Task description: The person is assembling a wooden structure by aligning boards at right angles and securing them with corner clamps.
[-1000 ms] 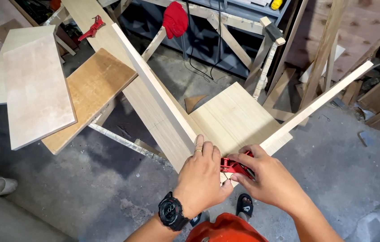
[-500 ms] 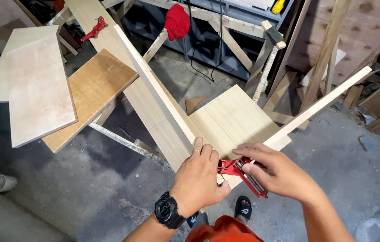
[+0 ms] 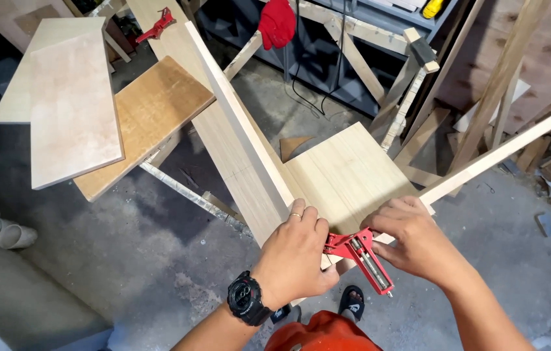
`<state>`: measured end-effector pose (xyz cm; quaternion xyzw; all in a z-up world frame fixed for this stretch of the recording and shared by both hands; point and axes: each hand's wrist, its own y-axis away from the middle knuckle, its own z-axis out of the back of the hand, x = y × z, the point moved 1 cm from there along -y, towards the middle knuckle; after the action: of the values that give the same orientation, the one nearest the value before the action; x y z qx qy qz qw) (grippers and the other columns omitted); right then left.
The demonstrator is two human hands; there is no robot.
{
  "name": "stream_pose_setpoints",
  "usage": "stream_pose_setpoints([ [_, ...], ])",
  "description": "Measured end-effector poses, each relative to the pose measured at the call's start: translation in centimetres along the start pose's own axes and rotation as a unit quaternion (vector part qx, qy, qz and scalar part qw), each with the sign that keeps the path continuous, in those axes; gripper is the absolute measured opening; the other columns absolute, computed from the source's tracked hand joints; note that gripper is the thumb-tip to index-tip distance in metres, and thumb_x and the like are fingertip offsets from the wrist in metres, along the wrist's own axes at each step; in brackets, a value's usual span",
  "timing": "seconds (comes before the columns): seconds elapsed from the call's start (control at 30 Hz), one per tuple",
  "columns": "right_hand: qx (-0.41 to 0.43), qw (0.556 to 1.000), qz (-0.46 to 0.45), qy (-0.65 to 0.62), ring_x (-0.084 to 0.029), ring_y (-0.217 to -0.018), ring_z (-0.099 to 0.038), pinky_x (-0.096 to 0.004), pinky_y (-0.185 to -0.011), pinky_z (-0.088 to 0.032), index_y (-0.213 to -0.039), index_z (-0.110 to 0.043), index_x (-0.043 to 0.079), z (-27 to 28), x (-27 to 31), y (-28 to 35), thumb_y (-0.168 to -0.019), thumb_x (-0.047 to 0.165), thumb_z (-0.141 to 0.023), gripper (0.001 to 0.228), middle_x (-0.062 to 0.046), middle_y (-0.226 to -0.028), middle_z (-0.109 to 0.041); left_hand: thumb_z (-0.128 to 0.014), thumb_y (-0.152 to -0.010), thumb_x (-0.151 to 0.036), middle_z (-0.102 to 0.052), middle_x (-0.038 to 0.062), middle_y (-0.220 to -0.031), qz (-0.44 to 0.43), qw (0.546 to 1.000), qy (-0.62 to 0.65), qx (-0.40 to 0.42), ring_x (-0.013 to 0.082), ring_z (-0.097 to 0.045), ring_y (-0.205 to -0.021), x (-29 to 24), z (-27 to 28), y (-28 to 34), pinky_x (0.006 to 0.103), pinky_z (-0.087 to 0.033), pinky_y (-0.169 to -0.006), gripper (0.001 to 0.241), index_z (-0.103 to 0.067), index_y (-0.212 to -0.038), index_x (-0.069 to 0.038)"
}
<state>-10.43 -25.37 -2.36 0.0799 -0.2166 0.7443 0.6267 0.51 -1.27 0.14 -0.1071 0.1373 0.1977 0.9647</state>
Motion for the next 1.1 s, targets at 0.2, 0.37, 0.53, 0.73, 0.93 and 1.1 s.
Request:
stream_pose_setpoints([
  [0.2, 0.002, 1.0, 0.001, 0.002, -0.016, -0.087, -0.06, -0.038, -0.093, -0.038, -0.115, -0.08, 0.024, -0.3, 0.6, 0.1, -0.085, 0.018, -0.085, 0.031, 0.013, -0.096, -0.079, -0.068, -0.09, -0.06, -0.063, 0.021, -0.103, 0.002, 1.0, -0.016, 0.013, 0.0447, -0.051, -0.126, -0.3, 0.2, 0.0, 0.0483, -0.055, -0.096, 0.062, -0.066, -0.105, 0.001],
  [0.37, -0.02, 1.0, 0.011, -0.02, -0.018, -0.087, -0.067, -0.039, -0.09, -0.042, -0.11, -0.079, 0.019, -0.6, 0.5, 0.0, -0.084, 0.012, -0.082, 0.027, 0.009, -0.092, -0.076, -0.07, -0.09, -0.06, -0.061, 0.019, -0.101, 0.016, 0.999, -0.027, 0.013, 0.0419, -0.053, -0.116, -0.8, 0.9, -0.2, 0.048, -0.058, -0.083, 0.058, -0.064, -0.103, -0.004],
  [0.53, -0.019, 0.999, 0.001, -0.026, -0.018, -0.088, -0.068, -0.038, -0.094, -0.041, -0.11, -0.079, 0.02, -0.6, 0.6, 0.2, -0.082, 0.009, -0.081, 0.03, 0.009, -0.093, -0.077, -0.07, -0.092, -0.063, -0.061, 0.018, -0.103, 0.01, 0.998, -0.04, 0.037, 0.0393, -0.052, -0.115, -0.7, 0.9, -0.1, 0.0466, -0.058, -0.082, 0.062, -0.063, -0.107, -0.004],
  [0.73, -0.017, 0.999, 0.003, -0.035, -0.015, -0.087, -0.066, -0.037, -0.092, -0.039, -0.109, -0.08, 0.022, -0.3, 0.4, 0.1, -0.084, 0.013, -0.083, 0.026, 0.011, -0.092, -0.076, -0.075, -0.086, -0.055, -0.058, 0.015, -0.102, 0.004, 0.998, -0.047, 0.036, 0.0361, -0.053, -0.108, -0.6, 0.6, -0.2, 0.0435, -0.058, -0.078, 0.054, -0.062, -0.103, -0.005],
  [0.93, -0.001, 0.999, 0.001, -0.039, -0.015, -0.088, -0.065, -0.038, -0.094, -0.038, -0.111, -0.081, 0.024, -0.5, 0.0, 0.2, -0.088, 0.021, -0.084, 0.024, 0.011, -0.091, -0.075, -0.079, -0.083, -0.052, -0.058, 0.015, -0.101, -0.001, 0.998, -0.053, 0.038, 0.0351, -0.053, -0.104, -0.5, 0.5, -0.3, 0.0427, -0.057, -0.075, 0.053, -0.063, -0.102, -0.005],
  [1.1, 0.002, 0.999, 0.0, -0.044, -0.016, -0.087, -0.066, -0.038, -0.093, -0.039, -0.111, -0.081, 0.024, -0.2, 0.3, -0.1, -0.089, 0.022, -0.084, 0.022, 0.01, -0.088, -0.074, -0.076, -0.084, -0.054, -0.058, 0.015, -0.099, -0.011, 0.998, -0.056, 0.029, 0.0348, -0.053, -0.102, -0.3, 0.4, -0.3, 0.0432, -0.055, -0.074, 0.053, -0.062, -0.101, -0.005],
])
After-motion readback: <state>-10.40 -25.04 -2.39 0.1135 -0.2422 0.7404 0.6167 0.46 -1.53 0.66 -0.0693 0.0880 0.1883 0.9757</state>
